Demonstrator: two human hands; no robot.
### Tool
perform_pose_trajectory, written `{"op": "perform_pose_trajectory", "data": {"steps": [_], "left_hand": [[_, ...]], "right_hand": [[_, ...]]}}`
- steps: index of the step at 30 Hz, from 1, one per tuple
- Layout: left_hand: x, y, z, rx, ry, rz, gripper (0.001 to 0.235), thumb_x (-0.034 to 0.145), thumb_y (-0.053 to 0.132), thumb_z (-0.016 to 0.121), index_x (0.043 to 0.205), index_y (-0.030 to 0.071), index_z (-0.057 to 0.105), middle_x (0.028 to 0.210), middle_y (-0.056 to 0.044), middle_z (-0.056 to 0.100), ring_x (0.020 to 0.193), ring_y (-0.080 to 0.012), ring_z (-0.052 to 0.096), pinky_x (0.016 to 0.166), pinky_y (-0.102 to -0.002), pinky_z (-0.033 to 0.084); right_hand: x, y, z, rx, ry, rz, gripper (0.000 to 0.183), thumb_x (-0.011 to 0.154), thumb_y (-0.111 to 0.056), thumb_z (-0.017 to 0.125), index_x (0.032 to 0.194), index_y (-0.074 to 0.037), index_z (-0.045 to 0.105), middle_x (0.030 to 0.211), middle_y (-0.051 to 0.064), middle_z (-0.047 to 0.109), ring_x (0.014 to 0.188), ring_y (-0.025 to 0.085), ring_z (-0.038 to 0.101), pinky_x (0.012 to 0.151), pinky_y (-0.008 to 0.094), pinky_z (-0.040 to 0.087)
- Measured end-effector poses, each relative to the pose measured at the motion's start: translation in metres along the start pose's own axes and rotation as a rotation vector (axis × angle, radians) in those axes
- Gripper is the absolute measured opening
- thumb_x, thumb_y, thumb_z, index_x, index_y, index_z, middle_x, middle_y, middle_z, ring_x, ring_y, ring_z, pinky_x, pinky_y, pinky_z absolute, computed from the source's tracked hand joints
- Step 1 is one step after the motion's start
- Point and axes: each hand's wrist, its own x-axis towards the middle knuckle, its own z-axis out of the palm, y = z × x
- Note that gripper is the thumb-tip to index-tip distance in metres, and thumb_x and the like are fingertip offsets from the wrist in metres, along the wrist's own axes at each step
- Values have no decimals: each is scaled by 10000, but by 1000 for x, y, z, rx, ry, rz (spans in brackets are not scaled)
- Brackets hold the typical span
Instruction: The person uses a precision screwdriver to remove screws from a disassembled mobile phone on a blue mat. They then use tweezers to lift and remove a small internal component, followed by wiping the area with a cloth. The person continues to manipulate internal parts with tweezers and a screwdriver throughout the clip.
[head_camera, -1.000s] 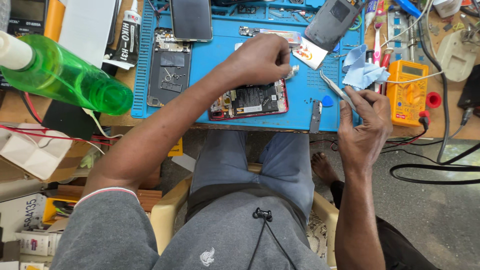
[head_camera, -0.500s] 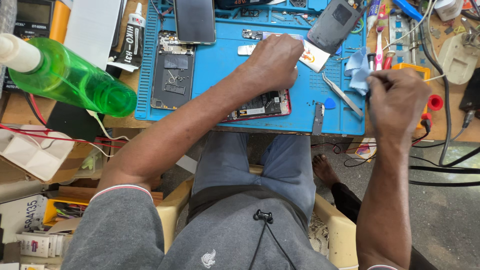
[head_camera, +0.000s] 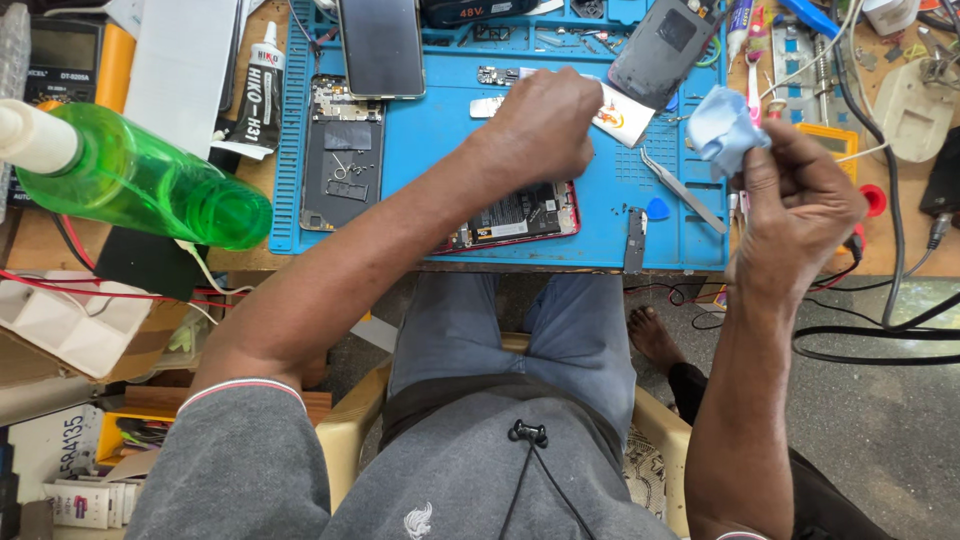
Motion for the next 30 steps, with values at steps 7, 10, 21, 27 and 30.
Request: {"op": "perform_pose_trajectory", "data": {"steps": [7, 10, 21, 27, 30], "left_hand": [[-26, -28, -28, -348, 38, -104, 171, 822, 119, 696, 958, 30, 752, 874, -175, 752, 839, -358, 744, 802, -456, 585], [-69, -4, -45, -202, 219, -16, 292, 899, 101, 695, 1172, -1, 672, 1048, -204, 697, 988, -396, 669, 873, -481, 540], [-139, 30, -68, -142, 71, 41, 718, 705, 277, 879, 1276, -32, 574, 1156, -147, 598, 1067, -349, 582, 877, -473, 501], [-136, 32, -73, -148, 67, -2, 706, 692, 262, 883, 1272, -7, 584, 1103, -132, 598, 1035, -345, 587, 824, -465, 523], [-143, 34, -68, -128, 72, 4, 670, 701, 274, 886, 1231, -6, 586, 1102, -132, 596, 1053, -350, 587, 843, -463, 527]], "right_hand": [[-34, -7, 41, -677, -485, -332, 313, 955, 64, 694, 1237, -58, 752, 1183, 180, 687, 1085, 316, 699, 915, 392, 552], [-29, -6, 73, -807, -679, -433, 320, 957, 3, 674, 1265, -57, 739, 1226, 190, 659, 1102, 343, 660, 935, 417, 535], [-46, -28, 79, -1098, -786, -542, 455, 1025, -323, 616, 1343, 2, 641, 1325, 171, 551, 1176, 340, 526, 976, 465, 401], [-46, -38, 83, -1114, -781, -506, 457, 1030, -338, 611, 1356, -18, 629, 1325, 153, 552, 1193, 312, 519, 991, 455, 384], [-50, -38, 83, -1141, -797, -526, 461, 1044, -331, 612, 1387, -24, 617, 1349, 151, 556, 1195, 307, 522, 987, 453, 385]]}}
